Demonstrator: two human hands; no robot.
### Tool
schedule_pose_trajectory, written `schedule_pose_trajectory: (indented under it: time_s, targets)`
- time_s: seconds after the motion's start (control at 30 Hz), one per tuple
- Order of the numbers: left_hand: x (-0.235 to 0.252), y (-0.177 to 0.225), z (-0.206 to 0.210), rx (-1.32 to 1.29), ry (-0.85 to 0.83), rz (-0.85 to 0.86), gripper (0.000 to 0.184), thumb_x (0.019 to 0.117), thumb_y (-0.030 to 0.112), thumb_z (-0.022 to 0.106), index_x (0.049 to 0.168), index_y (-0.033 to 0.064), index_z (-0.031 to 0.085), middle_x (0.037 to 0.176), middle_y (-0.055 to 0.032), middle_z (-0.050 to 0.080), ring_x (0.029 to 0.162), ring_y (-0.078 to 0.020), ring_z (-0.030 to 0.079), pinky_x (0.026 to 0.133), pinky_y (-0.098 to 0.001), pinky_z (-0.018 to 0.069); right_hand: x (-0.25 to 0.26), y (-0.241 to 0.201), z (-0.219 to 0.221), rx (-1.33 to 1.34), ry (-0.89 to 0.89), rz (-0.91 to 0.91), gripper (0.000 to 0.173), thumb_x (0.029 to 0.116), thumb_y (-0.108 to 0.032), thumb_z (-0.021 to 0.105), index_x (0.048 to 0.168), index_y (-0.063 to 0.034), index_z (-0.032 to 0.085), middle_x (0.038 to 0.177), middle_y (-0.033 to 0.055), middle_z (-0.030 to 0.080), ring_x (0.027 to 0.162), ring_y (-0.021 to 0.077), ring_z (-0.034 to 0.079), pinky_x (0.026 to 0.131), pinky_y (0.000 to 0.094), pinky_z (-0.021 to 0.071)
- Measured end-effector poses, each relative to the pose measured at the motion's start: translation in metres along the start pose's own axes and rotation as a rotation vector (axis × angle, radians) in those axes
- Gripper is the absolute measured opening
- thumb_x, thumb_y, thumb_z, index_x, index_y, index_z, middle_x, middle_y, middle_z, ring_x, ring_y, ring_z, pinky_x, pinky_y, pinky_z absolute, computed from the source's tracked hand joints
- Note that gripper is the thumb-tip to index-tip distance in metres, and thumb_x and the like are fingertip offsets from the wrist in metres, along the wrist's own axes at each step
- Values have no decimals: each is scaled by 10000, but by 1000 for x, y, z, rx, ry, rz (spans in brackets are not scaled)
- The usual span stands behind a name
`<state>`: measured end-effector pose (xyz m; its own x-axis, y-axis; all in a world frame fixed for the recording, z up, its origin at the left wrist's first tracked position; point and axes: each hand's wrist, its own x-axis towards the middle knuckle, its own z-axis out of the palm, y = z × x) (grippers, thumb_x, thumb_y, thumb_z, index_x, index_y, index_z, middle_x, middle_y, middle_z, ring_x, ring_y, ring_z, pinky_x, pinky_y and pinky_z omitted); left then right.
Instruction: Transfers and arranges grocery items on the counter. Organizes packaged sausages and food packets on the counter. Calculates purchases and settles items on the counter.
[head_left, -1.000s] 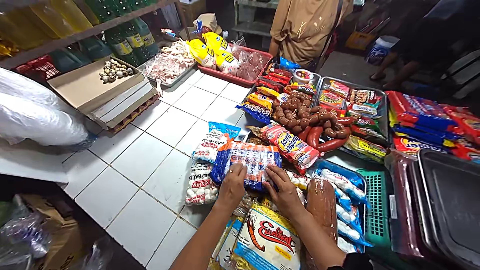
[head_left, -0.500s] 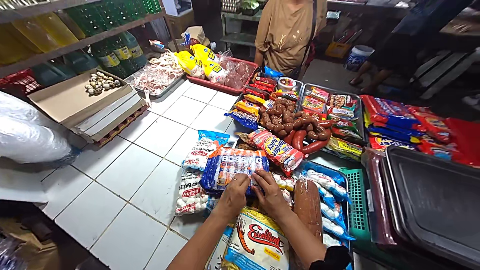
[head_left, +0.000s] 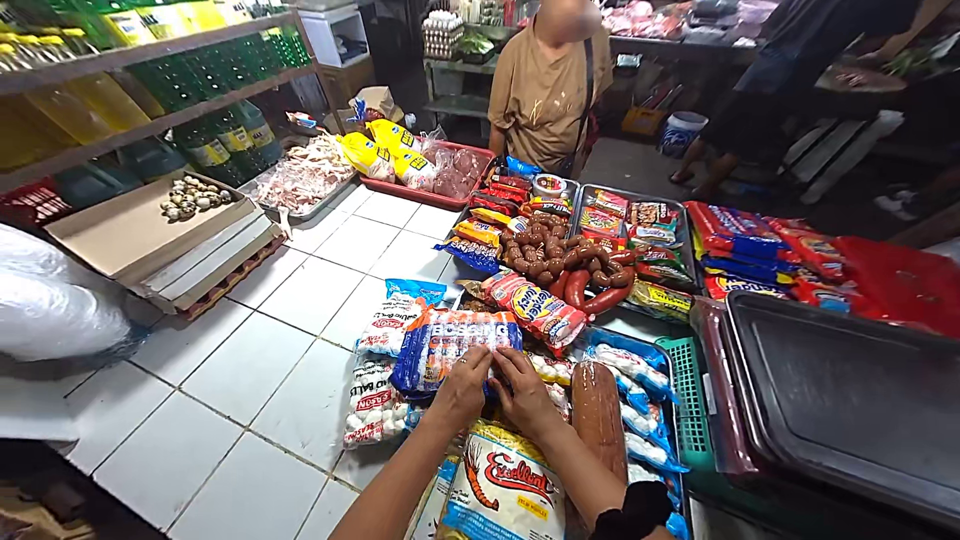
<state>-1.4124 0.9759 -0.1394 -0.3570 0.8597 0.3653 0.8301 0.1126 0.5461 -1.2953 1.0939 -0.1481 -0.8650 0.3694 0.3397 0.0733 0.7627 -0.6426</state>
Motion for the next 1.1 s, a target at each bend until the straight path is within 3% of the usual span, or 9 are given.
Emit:
schedule_pose_trajectory:
  time_s: [0.1, 0.23, 0.33, 0.47, 0.53, 0.73, 0.83, 0.97, 1.1]
  targets:
    - [27, -4, 3, 12, -42, -46, 309, 931, -76, 513, 1190, -105, 679, 1287, -265, 655, 1259, -399, 615, 1094, -473, 476, -3, 3, 3, -27, 64, 3, 471, 912, -142, 675, 1317, 95, 633, 1381, 273, 605, 1319, 403, 575, 1135, 467, 450]
    - [44, 28, 1, 115, -322, -204, 392, 968, -26, 495, 1343, -76, 597, 1419, -270, 556, 1367, -414, 505, 1145, -500, 399, -8, 0, -3, 94, 82, 236, 764, 838, -134, 751, 1455, 173, 421, 1543, 373, 370, 1432, 457, 426, 1186, 472, 383]
    - [33, 50, 2, 166, -338, -142, 322, 950, 13, 555, 1239, -95, 648, 1313, -272, 616, 1267, -417, 583, 1057, -493, 478, 0, -5, -14, 93, 5, 303, 716, 836, -94, 744, 1432, 176, 452, 1495, 347, 457, 1389, 397, 503, 1169, 416, 405]
    - [38, 2, -19, 192, -323, -373, 511, 971, -26, 490, 1477, 42, 520, 1538, -256, 454, 1455, -410, 411, 1190, -537, 346, 3, -8, -19, 115, -71, 405, 816, 881, -276, 792, 1495, 109, 416, 1539, 282, 440, 1404, 338, 496, 1174, 398, 403]
    - [31, -16, -22, 181, -257, -381, 518, 941, -46, 500, 1437, 80, 576, 1513, -244, 486, 1439, -399, 437, 1178, -529, 363, 1, -6, -15, 125, -43, 403, 814, 877, -289, 795, 1486, 110, 430, 1529, 282, 452, 1393, 335, 507, 1169, 395, 409]
    - [-35, 18, -15, 157, 29, -220, 293, 859, -120, 608, 1124, -69, 721, 1166, -263, 693, 1147, -434, 665, 986, -526, 545, -1, -6, -10, 131, -12, 379, 817, 868, -290, 802, 1474, 120, 439, 1516, 291, 462, 1392, 351, 503, 1160, 402, 414]
    - [-62, 4, -44, 73, 181, -339, 171, 880, -71, 657, 1027, -61, 742, 1057, -242, 716, 1026, -400, 703, 925, -518, 572, -3, -7, -10, 127, 3, 341, 779, 876, -278, 786, 1472, 102, 460, 1516, 298, 457, 1385, 360, 506, 1147, 412, 428]
    - [-92, -17, -97, 79, 412, -447, 119, 853, -55, 674, 934, -32, 758, 937, -169, 739, 860, -268, 736, 816, -429, 615, 5, -14, -20, 131, 42, 248, 626, 840, -168, 782, 1394, 51, 586, 1496, 302, 474, 1371, 404, 505, 1117, 471, 454]
    - [-105, -9, -154, -110, 720, -435, 138, 927, 26, 653, 1003, -77, 705, 905, -52, 755, 747, -47, 714, 698, -221, 614, 28, -23, -16, 36, 16, 12, 314, 851, -156, 753, 1152, -69, 771, 1209, 203, 678, 1172, 437, 602, 957, 605, 494]
